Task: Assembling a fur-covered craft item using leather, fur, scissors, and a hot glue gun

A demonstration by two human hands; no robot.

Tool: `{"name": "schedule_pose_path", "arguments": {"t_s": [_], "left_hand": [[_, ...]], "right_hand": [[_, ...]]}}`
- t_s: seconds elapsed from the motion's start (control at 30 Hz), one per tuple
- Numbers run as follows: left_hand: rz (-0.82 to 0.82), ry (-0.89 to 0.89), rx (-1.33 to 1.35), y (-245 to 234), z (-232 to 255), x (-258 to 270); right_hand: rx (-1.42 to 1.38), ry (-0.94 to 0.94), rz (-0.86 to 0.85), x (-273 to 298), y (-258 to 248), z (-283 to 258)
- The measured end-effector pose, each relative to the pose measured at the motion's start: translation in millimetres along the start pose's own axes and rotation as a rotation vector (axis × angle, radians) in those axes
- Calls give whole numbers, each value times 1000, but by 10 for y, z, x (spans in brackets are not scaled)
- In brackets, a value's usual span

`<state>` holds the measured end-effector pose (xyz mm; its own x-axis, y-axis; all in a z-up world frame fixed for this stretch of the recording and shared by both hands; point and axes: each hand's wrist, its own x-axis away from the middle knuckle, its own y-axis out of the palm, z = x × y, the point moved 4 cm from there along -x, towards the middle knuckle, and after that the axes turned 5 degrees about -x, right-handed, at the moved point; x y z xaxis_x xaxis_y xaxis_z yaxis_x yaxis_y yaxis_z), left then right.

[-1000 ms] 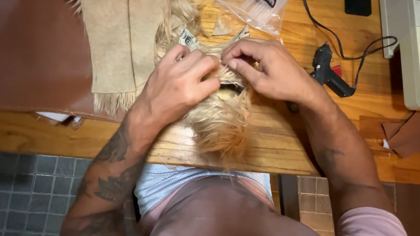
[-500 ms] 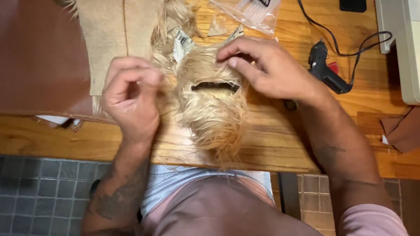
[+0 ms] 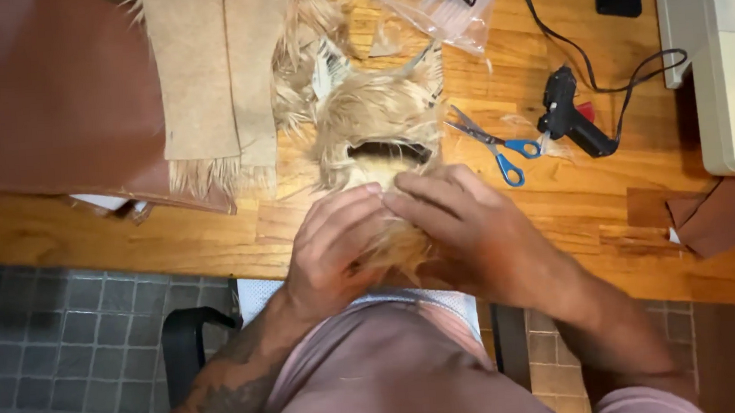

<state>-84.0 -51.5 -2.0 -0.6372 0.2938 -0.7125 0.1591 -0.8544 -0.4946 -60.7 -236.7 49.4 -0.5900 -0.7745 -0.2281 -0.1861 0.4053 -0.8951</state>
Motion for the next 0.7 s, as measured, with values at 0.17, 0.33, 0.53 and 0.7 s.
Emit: {"name": "schedule_pose_path", "arguments": {"t_s": [0.17,0.33,0.53,0.7], "left_hand": [[175,217,-67,223,-147,245],[145,242,-209,354,-279,171],[186,182,-224,331,-426,262],[233,93,-113,314,-452,318]], "right_hand": [[77,-22,458,200,336,-131],[56,-69,538,215,576,46],[32,-53,766,256,704,60],[-450,368,958,296,809,347]]}}
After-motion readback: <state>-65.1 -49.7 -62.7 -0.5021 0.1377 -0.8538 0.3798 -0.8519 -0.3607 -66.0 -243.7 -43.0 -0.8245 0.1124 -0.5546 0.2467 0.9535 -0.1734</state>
